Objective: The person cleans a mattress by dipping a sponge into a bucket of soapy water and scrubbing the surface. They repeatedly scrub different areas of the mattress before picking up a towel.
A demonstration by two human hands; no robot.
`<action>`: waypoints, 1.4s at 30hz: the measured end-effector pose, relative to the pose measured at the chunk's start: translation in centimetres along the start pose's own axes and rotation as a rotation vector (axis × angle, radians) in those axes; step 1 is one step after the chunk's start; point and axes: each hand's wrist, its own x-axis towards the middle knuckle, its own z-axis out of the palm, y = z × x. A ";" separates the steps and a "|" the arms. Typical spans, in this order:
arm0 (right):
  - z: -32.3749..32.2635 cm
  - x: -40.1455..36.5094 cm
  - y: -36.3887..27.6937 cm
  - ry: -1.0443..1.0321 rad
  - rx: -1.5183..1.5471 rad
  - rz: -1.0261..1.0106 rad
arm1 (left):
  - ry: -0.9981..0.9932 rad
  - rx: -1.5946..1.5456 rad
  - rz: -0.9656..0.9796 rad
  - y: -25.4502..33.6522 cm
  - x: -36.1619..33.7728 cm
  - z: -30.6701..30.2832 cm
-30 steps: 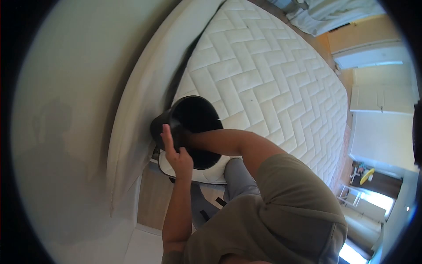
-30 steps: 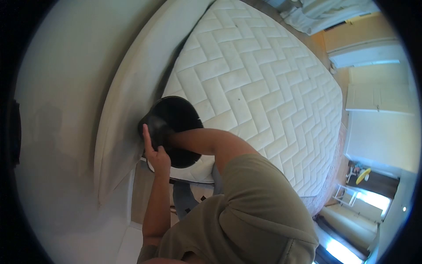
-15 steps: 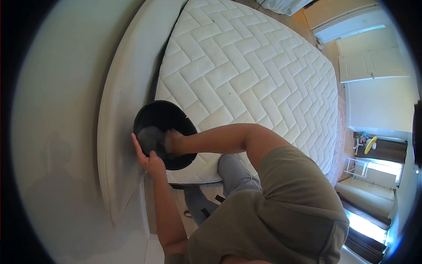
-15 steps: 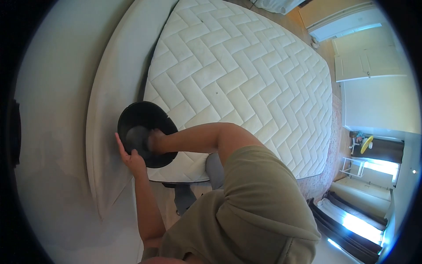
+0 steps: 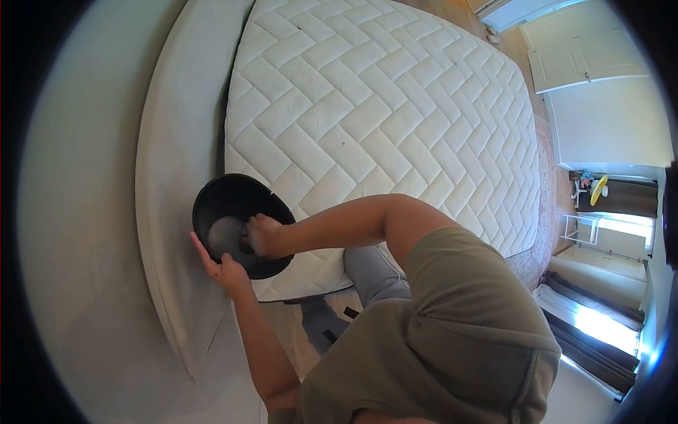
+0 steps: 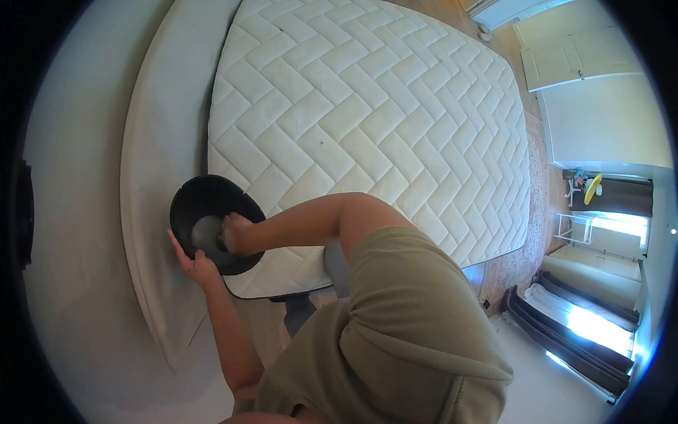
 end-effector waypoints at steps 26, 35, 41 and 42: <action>10.5 6.9 32.6 0.841 0.719 0.573 | 0.168 -0.205 -0.153 -1.5 -0.6 -5.0; 15.4 18.0 27.4 1.108 0.464 0.088 | 0.291 0.167 -0.157 -1.3 0.0 -4.0; 12.8 12.5 35.2 1.048 0.291 0.810 | 0.373 0.214 -0.207 -1.4 -0.4 -4.5; 13.5 15.2 31.4 1.089 0.301 0.737 | 0.359 0.234 -0.173 -1.5 -0.2 -4.2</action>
